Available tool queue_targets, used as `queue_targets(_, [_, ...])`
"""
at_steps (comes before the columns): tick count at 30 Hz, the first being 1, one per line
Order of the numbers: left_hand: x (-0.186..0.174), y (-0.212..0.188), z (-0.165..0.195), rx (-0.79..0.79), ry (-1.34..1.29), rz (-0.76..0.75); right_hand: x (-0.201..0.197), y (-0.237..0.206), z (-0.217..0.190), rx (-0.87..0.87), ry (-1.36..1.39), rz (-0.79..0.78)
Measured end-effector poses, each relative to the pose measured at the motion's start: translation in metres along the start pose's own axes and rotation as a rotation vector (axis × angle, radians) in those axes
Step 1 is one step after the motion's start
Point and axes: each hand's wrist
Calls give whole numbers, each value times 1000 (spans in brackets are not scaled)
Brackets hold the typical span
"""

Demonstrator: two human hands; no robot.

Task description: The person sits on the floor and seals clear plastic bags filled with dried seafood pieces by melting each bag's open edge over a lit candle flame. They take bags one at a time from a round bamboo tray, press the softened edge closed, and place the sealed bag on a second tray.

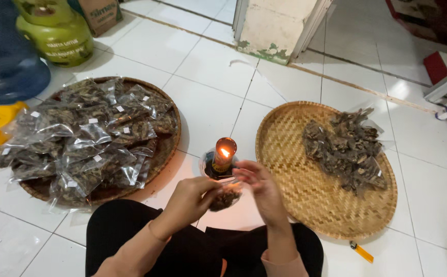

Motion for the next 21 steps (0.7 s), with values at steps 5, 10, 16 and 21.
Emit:
queue_targets(5, [22, 15, -40, -62, -19, 6, -2, 17, 46, -25, -108, -145])
queue_targets(10, [45, 19, -76, -372, -4, -74, -17, 29, 103, 89, -31, 62])
queue_targets(16, [65, 21, -110, -411, -71, -5, -15, 50, 124, 125, -88, 196])
queue_targets(21, [70, 22, -119, -251, 67, 38, -15, 62, 131, 143, -121, 107])
Point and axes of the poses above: each hand's wrist, its own y-axis towards the middle knuckle, its own x-axis out of the palm, z = x × y, and after that the axes turned 9 degrees about z, right-handed
